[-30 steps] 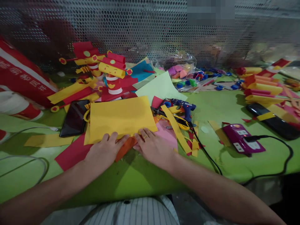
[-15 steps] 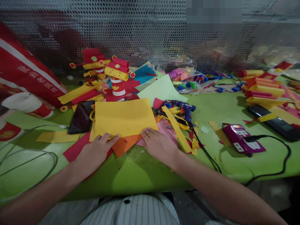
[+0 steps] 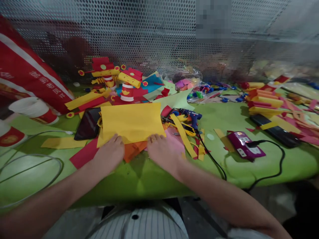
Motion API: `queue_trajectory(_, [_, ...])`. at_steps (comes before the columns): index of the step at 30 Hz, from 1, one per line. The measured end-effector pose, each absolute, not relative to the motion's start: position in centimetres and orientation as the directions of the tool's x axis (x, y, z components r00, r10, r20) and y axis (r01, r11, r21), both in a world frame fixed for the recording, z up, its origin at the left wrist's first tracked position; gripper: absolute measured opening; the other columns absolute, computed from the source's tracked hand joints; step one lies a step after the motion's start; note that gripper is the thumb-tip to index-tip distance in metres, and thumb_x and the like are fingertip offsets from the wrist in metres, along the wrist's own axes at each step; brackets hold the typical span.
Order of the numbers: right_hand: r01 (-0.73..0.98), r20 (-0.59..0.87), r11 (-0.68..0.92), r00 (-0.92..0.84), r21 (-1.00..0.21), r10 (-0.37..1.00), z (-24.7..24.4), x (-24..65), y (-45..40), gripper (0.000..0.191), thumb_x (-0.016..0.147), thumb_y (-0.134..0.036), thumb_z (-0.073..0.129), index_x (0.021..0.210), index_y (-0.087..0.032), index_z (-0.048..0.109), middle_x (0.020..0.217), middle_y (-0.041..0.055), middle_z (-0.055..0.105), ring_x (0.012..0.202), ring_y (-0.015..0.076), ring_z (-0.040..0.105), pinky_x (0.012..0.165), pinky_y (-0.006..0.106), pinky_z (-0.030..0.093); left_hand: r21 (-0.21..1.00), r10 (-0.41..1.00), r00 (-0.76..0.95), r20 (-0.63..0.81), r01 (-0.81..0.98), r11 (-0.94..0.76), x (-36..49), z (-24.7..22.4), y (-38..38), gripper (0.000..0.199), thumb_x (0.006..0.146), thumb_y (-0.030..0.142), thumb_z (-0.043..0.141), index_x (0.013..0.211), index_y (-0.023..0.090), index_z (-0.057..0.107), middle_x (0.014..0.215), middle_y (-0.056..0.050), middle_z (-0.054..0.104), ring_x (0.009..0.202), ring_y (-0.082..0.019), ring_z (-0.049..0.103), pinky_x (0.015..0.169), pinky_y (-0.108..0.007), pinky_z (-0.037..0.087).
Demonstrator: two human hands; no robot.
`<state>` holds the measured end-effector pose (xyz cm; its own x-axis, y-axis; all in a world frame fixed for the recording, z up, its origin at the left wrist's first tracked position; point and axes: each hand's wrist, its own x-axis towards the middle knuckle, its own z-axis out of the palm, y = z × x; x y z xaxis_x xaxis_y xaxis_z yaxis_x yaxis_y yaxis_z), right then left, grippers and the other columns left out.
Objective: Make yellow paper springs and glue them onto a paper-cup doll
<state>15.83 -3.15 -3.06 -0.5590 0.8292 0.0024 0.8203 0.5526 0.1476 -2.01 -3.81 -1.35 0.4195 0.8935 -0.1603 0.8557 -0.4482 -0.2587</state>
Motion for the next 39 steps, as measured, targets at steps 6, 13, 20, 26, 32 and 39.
queue_trajectory(6, [0.753,0.001,0.656,-0.657,0.047,0.754,-3.9,14.4,-2.9,0.045,0.087,-0.016,0.035,0.127,-0.001,0.047,0.131,0.0203,0.049,0.122,0.0254,0.046,0.102,0.038,0.036,-0.052,0.842,0.528,0.112,0.849,-0.525,0.6,-4.7,-4.4,0.042,0.088,0.021,0.036,0.119,-0.003,0.052,0.121,-0.026,0.056,0.116,-0.028,0.052,0.1,-0.042,0.038])
queue_trajectory(13, [0.826,0.017,0.562,-0.563,0.033,0.826,-3.4,15.9,-3.1,0.045,0.09,-0.021,0.027,0.129,-0.011,0.047,0.134,0.0142,0.047,0.123,0.0257,0.046,0.101,0.054,0.032,-0.103,0.868,0.49,0.075,0.87,-0.482,-2.8,-4.9,-5.2,0.049,0.092,0.029,0.026,0.12,0.0,0.053,0.124,-0.021,0.055,0.119,-0.027,0.05,0.099,-0.04,0.04])
queue_trajectory(20, [0.871,-0.025,0.491,-0.491,-0.007,0.871,-4.4,17.9,-2.8,0.048,0.089,-0.022,0.026,0.132,-0.011,0.043,0.136,0.0116,0.045,0.126,0.0237,0.042,0.105,0.054,0.027,-0.108,0.919,0.391,0.056,0.917,-0.384,-7.9,-4.4,-7.6,0.052,0.092,0.031,0.022,0.12,0.001,0.055,0.126,-0.019,0.054,0.119,-0.027,0.05,0.098,-0.043,0.042])
queue_trajectory(26, [0.913,-0.01,0.404,-0.404,0.048,0.915,-4.1,19.0,-2.5,0.044,0.086,-0.016,0.032,0.124,-0.009,0.053,0.129,0.013,0.052,0.121,0.0234,0.048,0.104,0.047,0.032,-0.142,0.932,0.364,0.004,0.922,-0.359,-7.7,-3.4,-7.7,0.047,0.092,0.028,0.027,0.117,0.002,0.057,0.124,-0.019,0.056,0.116,-0.027,0.053,0.097,-0.042,0.042])
queue_trajectory(32, [0.857,-0.071,0.499,-0.494,0.131,0.867,-1.6,17.8,-2.0,0.031,0.084,-0.012,0.039,0.096,-0.011,0.068,0.098,0.0174,0.069,0.092,0.0262,0.064,0.088,0.04,0.043,-0.276,0.937,0.343,-0.065,0.896,-0.347,-4.7,-0.8,-6.3,0.034,0.089,0.026,0.04,0.1,0.005,0.064,0.092,-0.018,0.069,0.085,-0.03,0.065,0.078,-0.043,0.048])
queue_trajectory(39, [0.854,0.034,0.292,-0.309,-0.431,0.951,1.7,15.0,3.6,0.022,0.086,-0.025,0.044,0.086,-0.017,0.064,0.087,0.0077,0.069,0.083,0.0195,0.065,0.072,0.028,0.047,-0.179,0.882,0.468,-0.056,0.864,-0.47,-1.9,-1.8,-3.9,0.032,0.089,0.024,0.04,0.111,0.009,0.058,0.1,-0.017,0.065,0.089,-0.027,0.062,0.071,-0.038,0.049])
